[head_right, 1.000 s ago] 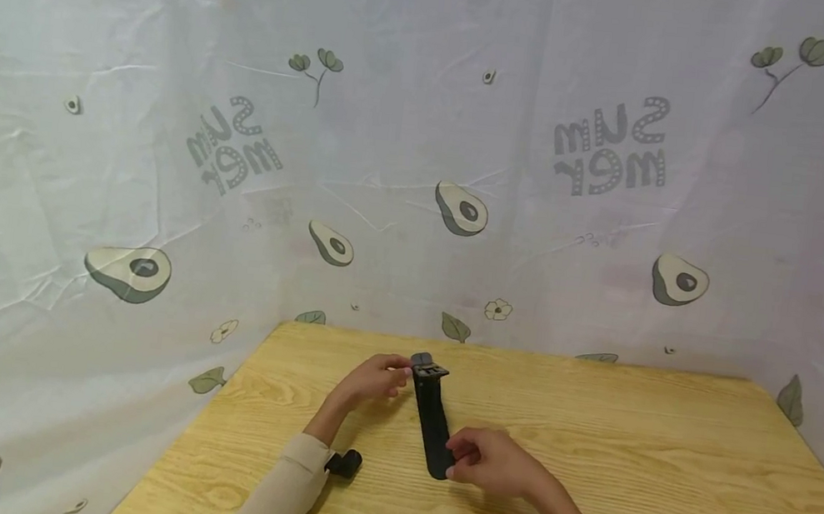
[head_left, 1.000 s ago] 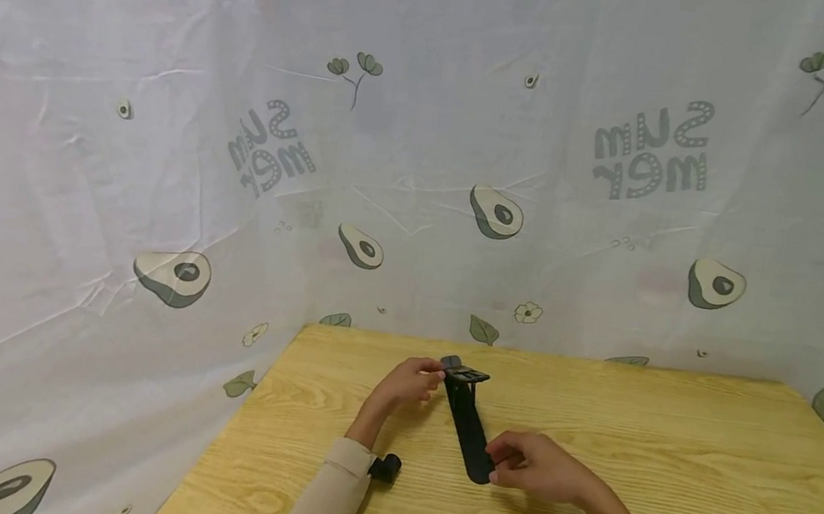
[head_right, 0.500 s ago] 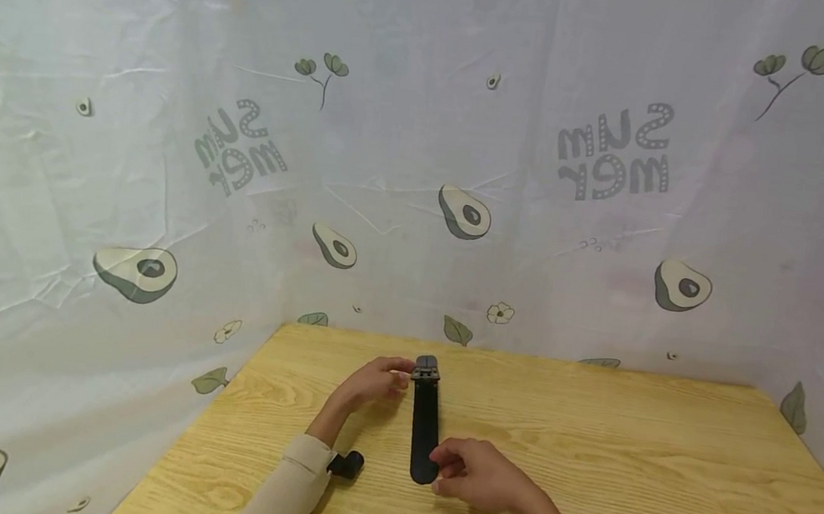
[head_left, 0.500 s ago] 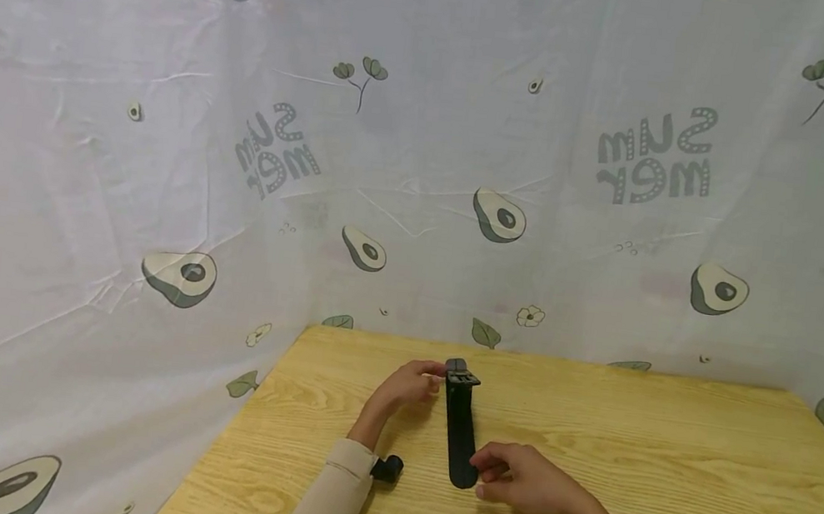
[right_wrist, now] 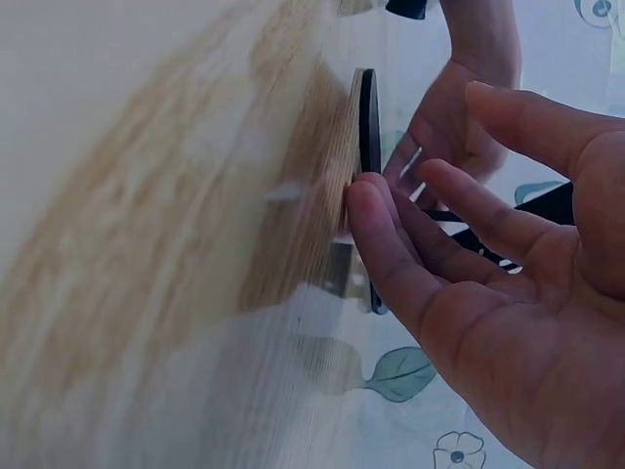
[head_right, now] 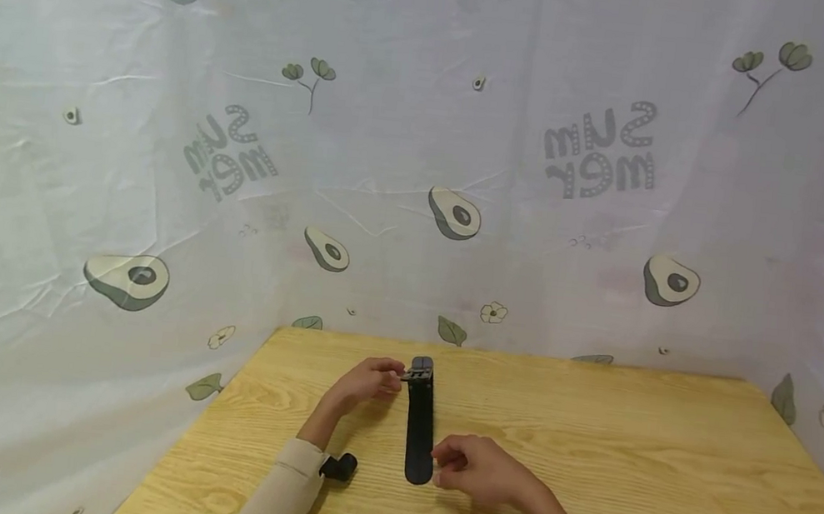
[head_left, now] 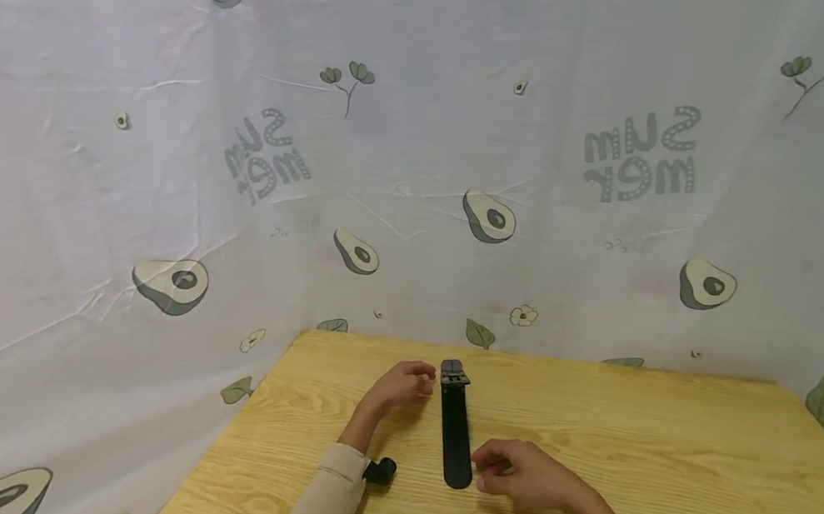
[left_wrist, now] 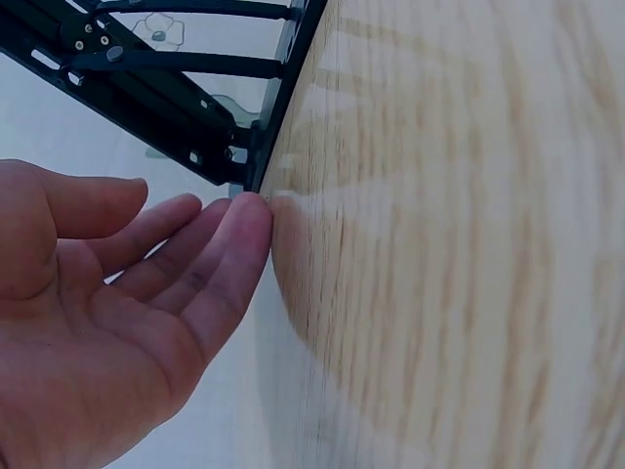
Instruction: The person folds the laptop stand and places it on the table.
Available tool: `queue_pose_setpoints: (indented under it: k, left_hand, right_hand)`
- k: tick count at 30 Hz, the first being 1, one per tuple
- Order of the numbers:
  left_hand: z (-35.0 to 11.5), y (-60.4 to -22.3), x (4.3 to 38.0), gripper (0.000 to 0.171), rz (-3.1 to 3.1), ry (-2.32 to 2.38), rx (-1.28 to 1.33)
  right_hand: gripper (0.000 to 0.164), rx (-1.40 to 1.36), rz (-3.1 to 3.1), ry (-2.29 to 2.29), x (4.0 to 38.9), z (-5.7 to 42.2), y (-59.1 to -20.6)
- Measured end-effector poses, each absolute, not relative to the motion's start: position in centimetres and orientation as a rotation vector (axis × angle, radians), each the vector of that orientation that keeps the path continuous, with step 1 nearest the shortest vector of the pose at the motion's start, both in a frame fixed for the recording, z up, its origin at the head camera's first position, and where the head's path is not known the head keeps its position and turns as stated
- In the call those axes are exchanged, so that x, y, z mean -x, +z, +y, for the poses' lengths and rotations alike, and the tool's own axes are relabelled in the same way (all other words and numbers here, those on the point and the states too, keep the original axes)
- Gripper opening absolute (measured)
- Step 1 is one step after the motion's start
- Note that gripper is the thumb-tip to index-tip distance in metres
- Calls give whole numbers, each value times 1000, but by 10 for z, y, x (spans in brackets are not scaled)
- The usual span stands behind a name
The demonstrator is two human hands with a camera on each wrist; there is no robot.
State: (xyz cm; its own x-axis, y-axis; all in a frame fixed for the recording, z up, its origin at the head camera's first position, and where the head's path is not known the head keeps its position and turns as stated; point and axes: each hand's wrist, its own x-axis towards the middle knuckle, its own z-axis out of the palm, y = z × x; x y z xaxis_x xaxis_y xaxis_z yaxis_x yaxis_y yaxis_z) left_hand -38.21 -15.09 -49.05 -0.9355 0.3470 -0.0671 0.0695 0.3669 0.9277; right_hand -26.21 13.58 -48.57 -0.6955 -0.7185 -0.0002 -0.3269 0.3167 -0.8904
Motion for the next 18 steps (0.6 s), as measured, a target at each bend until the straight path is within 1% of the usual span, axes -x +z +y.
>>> queue_pose_setpoints:
  k: [6, 12, 18]
  left_hand:
    - [-149, -493, 381, 38, 2375, 1580, -405]
    - [-143, -495, 380, 42, 2418, 1534, -452]
    - [-138, -493, 383, 45, 2459, 1440, -519]
  right_hand:
    - [33, 947, 2150, -1363, 260, 132, -484]
    - [33, 898, 2140, -1362, 257, 129, -484]
    - [36, 923, 2135, -1357, 257, 127, -484]
